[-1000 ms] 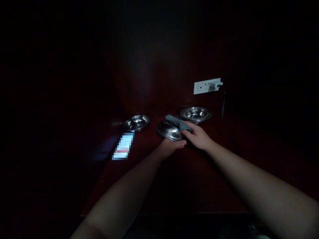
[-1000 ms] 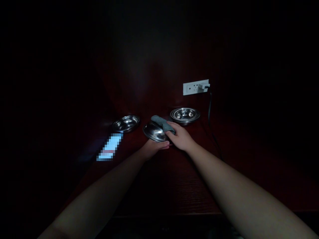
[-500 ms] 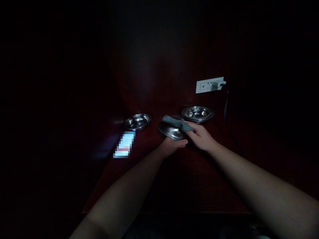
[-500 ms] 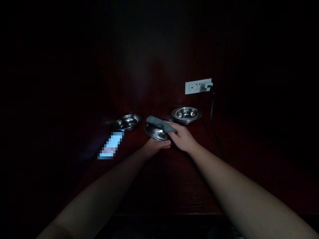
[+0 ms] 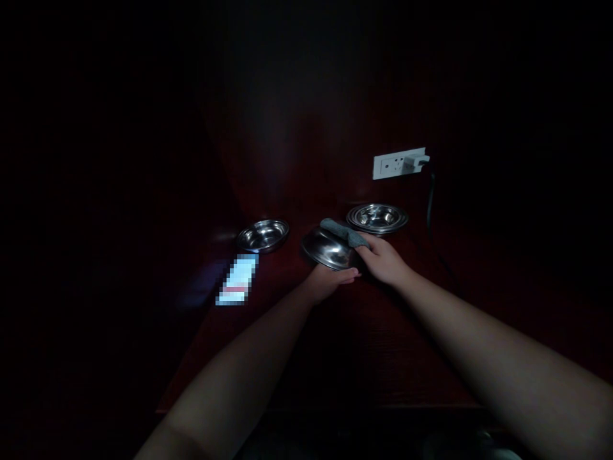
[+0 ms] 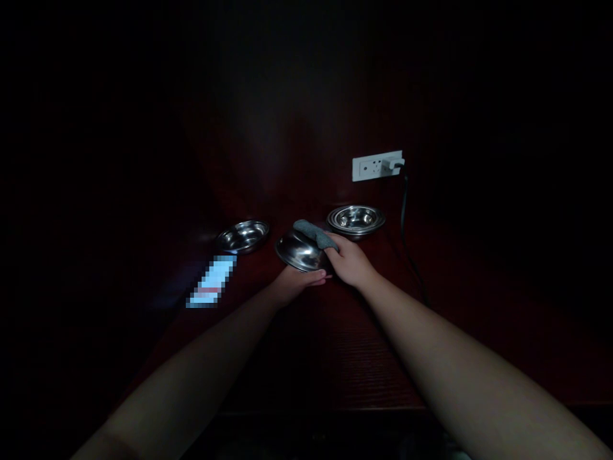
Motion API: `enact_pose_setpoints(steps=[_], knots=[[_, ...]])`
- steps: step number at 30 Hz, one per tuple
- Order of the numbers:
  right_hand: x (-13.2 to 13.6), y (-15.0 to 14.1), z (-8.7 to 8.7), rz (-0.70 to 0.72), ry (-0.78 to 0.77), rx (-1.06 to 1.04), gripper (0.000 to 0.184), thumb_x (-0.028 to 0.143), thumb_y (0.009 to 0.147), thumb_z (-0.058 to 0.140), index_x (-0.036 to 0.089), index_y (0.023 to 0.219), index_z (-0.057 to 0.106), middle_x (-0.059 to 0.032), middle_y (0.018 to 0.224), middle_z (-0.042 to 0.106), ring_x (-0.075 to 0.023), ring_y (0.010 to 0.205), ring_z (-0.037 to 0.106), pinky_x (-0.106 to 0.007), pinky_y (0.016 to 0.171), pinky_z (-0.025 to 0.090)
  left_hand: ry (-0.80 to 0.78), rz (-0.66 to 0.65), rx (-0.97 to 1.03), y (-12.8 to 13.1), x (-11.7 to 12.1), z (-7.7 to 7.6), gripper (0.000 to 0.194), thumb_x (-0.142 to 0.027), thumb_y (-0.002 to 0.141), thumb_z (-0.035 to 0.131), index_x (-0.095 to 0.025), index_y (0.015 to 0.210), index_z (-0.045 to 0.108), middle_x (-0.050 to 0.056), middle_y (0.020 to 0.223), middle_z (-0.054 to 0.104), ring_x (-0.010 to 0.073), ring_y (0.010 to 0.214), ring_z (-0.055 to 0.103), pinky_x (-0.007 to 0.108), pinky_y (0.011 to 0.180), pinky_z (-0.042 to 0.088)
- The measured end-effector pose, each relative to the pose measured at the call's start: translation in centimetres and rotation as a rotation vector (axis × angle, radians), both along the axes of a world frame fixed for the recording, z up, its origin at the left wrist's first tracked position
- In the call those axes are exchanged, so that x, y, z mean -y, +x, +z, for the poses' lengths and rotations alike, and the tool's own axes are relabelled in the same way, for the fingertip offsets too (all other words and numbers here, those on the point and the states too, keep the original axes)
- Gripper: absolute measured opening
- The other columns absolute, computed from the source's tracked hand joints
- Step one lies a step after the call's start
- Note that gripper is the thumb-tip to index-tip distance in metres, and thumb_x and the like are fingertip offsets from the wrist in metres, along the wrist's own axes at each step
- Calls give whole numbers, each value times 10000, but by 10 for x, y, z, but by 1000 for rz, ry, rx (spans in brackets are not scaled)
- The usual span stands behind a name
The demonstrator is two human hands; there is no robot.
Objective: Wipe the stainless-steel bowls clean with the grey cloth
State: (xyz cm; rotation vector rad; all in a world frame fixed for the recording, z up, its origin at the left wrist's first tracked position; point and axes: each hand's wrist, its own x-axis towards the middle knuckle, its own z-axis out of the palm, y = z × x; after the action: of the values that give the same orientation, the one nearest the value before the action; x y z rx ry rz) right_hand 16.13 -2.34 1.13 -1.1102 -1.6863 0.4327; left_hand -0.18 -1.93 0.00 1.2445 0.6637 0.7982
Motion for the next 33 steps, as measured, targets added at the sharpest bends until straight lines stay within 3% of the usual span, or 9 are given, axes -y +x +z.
enact_pose_setpoints(steps=[11, 18, 24, 33], knots=[[10, -4, 9, 145, 63, -15, 359, 367, 899, 477, 216, 1186, 630, -57, 1269, 620, -239, 1190, 555, -430, 1056, 386, 14, -4, 13, 1, 2, 4, 586, -191, 614, 805, -191, 1153, 575, 93, 1142, 639, 186, 982, 627, 444, 953, 462], [16, -4, 15, 207, 80, -29, 342, 366, 894, 482, 189, 1124, 664, -52, 1148, 678, -240, 1052, 615, -392, 952, 447, 20, -9, 5, 1, 2, 3, 516, -200, 611, 803, -163, 1085, 603, 90, 1096, 643, 191, 986, 614, 438, 945, 458], [15, -1, 17, 180, 66, -39, 291, 351, 874, 485, 135, 850, 680, -31, 787, 671, -198, 746, 599, -314, 713, 471, 72, -34, 9, 1, -2, -1, 508, -212, 605, 807, -153, 1065, 599, 76, 1017, 653, 170, 922, 621, 422, 921, 467], [10, -2, 13, 90, 11, 17, 299, 386, 886, 456, 169, 899, 661, -32, 825, 676, -207, 787, 609, -323, 730, 488, 14, 1, -2, 2, 2, 3, 545, -213, 606, 811, -170, 1101, 587, 97, 1113, 644, 192, 972, 634, 439, 942, 464]])
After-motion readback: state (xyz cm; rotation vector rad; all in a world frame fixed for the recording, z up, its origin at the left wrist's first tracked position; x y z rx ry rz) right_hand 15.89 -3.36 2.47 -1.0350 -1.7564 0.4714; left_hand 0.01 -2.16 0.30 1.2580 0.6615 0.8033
